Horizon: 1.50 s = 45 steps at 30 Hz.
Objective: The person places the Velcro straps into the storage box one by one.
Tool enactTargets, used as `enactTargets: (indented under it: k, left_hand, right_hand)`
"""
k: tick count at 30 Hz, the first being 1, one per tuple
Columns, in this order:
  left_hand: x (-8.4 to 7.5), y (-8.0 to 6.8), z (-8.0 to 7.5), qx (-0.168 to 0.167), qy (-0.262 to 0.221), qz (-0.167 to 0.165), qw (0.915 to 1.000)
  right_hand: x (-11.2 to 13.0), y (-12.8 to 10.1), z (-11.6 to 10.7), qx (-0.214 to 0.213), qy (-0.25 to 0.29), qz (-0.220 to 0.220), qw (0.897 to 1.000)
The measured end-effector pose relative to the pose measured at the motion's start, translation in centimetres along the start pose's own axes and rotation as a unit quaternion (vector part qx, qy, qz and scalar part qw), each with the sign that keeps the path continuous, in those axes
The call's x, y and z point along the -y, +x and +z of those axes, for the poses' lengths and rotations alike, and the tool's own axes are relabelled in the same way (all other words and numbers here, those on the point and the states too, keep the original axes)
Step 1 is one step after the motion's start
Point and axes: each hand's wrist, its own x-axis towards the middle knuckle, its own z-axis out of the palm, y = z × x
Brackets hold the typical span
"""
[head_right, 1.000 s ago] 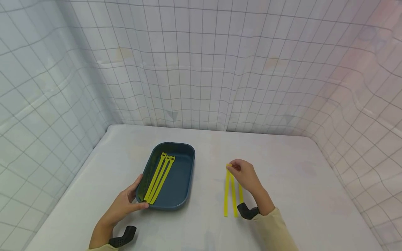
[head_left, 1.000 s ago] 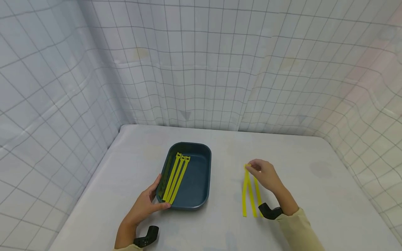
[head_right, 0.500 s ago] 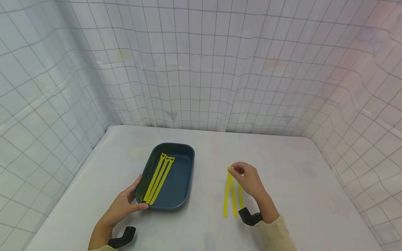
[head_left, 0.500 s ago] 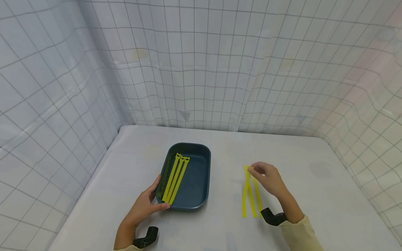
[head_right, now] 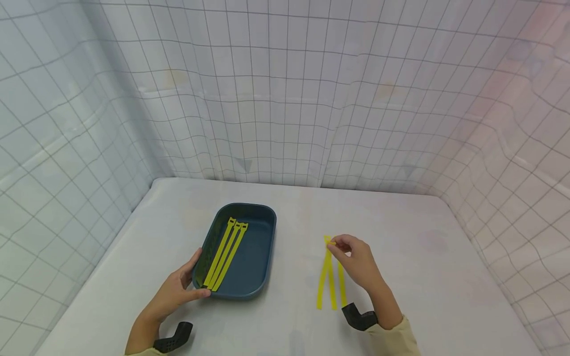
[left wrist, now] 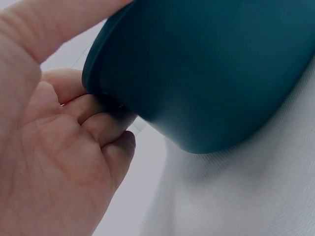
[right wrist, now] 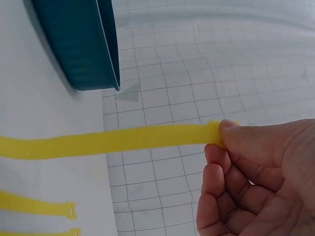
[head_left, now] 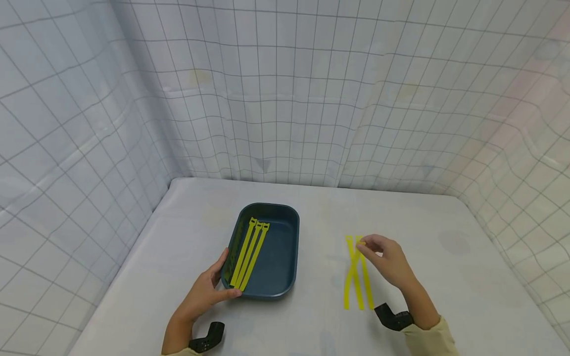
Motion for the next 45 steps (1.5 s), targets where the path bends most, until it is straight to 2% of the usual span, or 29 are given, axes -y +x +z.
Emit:
enactTargets:
  k: [11, 18, 29, 37, 45]
  left_hand:
    - [0.4, 0.0, -0.2, -0.004, 0.01, -0.006, 0.9999]
    - [0.1, -0.2, -0.2, -0.004, 0.007, -0.001, 1.0]
    - [0.4, 0.1, -0.3, -0.003, 0.014, -0.006, 0.9999]
    - [0.3, 0.0, 0.0, 0.001, 0.005, 0.0, 1.0]
    - [0.1, -0.1, -0.1, 0.0, 0.004, -0.007, 1.0]
  right_hand:
    - [0.8, -0.8, -0.6, -0.013, 0.002, -0.012, 1.0]
    - [1.3, -1.4, -0.7, -0.012, 0.005, -0.004, 1.0]
    - [3.5, -1.8, -1.7, -0.042, 0.022, -0.082, 0.996]
    - [4.7, -1.4, -2.1, -0.062, 0.032, -0.112, 0.991]
    - [6.1, -0.3, -2.1, -0.08, 0.045, -0.117, 0.989]
